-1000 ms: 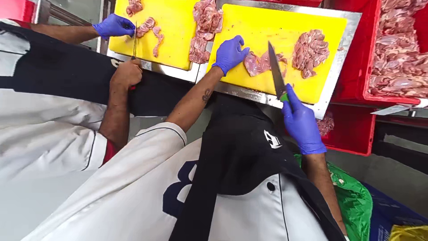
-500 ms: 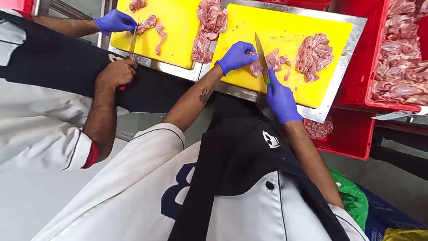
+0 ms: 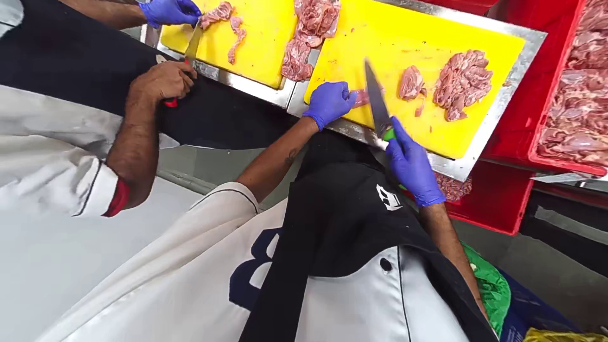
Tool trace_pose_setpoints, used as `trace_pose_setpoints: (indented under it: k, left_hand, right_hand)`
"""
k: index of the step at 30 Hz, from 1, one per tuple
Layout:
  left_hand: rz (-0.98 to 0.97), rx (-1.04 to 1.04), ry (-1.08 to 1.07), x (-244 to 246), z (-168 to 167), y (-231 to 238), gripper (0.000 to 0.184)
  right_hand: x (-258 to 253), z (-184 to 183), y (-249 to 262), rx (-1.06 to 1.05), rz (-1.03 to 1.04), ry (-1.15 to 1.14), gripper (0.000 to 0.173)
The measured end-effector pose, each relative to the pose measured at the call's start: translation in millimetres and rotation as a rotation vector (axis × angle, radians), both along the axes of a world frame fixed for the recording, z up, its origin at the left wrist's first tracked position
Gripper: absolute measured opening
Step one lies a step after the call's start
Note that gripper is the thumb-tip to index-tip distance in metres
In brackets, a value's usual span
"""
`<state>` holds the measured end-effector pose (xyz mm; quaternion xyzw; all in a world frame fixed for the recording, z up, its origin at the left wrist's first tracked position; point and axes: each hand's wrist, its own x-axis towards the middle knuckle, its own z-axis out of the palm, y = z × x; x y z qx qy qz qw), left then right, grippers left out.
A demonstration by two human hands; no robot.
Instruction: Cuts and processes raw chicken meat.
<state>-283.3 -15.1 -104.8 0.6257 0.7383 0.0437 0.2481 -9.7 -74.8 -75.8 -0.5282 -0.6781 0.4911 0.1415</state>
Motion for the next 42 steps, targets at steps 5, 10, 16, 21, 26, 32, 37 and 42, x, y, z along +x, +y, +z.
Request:
trace_pose_setpoints:
  k: [5, 10, 16, 21, 26, 32, 37, 42]
  left_hand:
    - [-0.02, 0.152, -0.09, -4.6, -2.1, -2.5, 0.03]
    - [-0.294, 0.364, -0.204, 4.5, -20.1, 4.1, 0.029]
    - [-0.329, 0.418, -0.121, 10.0, -24.7, 3.6, 0.028]
    - [-0.304, 0.289, -0.07, 9.0, -11.7, 12.6, 0.027]
    - [-0.007, 0.217, -0.252, -1.2, 0.1, 51.5, 0.034]
    - [-0.244, 0.342, -0.247, 46.2, -22.3, 34.2, 0.02]
    - [-0.242, 0.408, -0.172, 48.3, -30.4, 29.1, 0.021]
    - [-0.191, 0.333, -0.313, 39.7, -19.7, 32.0, 0.023]
  right_hand:
    - [9.0, -23.3, -0.5, -0.059, -0.155, -0.001, 0.051]
    - [7.6, 38.8, -17.4, 0.294, 0.221, -0.498, 0.052]
    - [-27.3, 23.3, 5.2, 0.231, 0.282, -0.567, 0.055]
    - [-66.5, 3.5, 47.0, 0.285, 0.209, -0.392, 0.055]
    - [-10.3, 30.5, 45.0, 0.222, 0.11, -0.371, 0.054]
    - [30.0, 51.4, 5.3, 0.228, 0.23, -0.595, 0.052]
    - [0.6, 23.3, 20.2, 0.213, 0.197, -0.53, 0.054]
    - [-40.5, 2.1, 73.1, 0.271, 0.12, -0.421, 0.052]
